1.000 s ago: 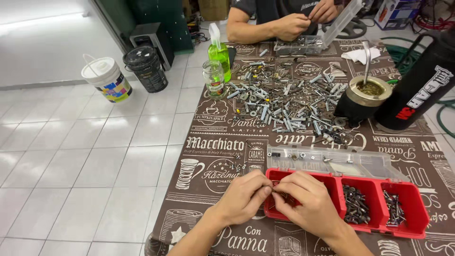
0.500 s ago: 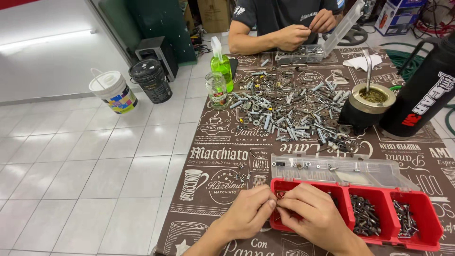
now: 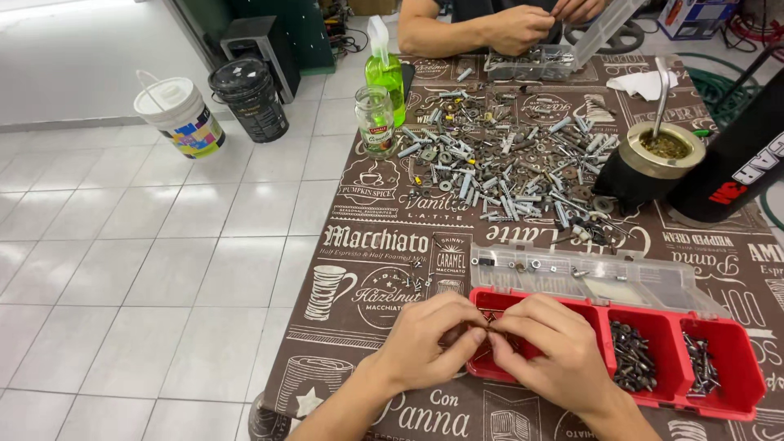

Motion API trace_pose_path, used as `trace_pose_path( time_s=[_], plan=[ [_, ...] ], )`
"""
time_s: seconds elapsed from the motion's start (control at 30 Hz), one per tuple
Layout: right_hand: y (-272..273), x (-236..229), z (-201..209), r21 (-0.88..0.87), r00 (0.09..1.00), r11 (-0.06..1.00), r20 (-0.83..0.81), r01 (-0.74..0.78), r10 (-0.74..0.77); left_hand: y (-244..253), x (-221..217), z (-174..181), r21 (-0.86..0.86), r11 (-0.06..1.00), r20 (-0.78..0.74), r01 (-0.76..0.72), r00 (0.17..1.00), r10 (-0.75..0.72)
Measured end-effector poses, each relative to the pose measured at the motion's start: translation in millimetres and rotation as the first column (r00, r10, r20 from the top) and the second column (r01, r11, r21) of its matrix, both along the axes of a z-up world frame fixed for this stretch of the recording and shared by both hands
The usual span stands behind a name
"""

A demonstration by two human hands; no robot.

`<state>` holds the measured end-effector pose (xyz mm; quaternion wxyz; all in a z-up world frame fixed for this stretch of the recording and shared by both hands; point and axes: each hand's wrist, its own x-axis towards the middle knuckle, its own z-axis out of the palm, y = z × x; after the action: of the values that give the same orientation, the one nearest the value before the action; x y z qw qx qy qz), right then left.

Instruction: The person sorts various screws and fasteners from a large pile on a table into a red compartmentalized organizer. They pick up individual screws and place them into specific sections of the organizer, continuing the sorting process for the duration of the video.

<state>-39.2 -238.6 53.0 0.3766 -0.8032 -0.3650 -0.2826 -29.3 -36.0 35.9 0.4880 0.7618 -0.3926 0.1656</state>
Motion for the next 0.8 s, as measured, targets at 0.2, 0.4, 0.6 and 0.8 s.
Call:
trace_pose_path(
  time_s=[0.2,0.4,0.6,0.8],
  plan=[
    [-0.8,0.0,-0.3,-0.014,1.000,1.000,-0.016,0.004,-0.004,0.1,1.3,-0.6,0.039,0.999,0.073,-0.021,0.997,0.018],
    [-0.3,0.5,-3.6,-0.040,1.000,0.999,0.017,0.004,-0.003,0.6,1.3,-6.8,0.153,0.988,0.097,-0.035,0.995,0.020],
    [-0.1,-0.8,-1.3,-0.034,0.999,0.999,0.036,-0.039,0.040,0.4,-0.2,-9.0,0.176,0.984,0.012,-0.034,0.999,0.032],
    [-0.7,-1.3,-0.4,-0.027,1.000,1.000,0.015,-0.008,0.008,1.5,0.3,-3.1,0.093,0.996,0.018,0.008,1.000,-0.010]
  ],
)
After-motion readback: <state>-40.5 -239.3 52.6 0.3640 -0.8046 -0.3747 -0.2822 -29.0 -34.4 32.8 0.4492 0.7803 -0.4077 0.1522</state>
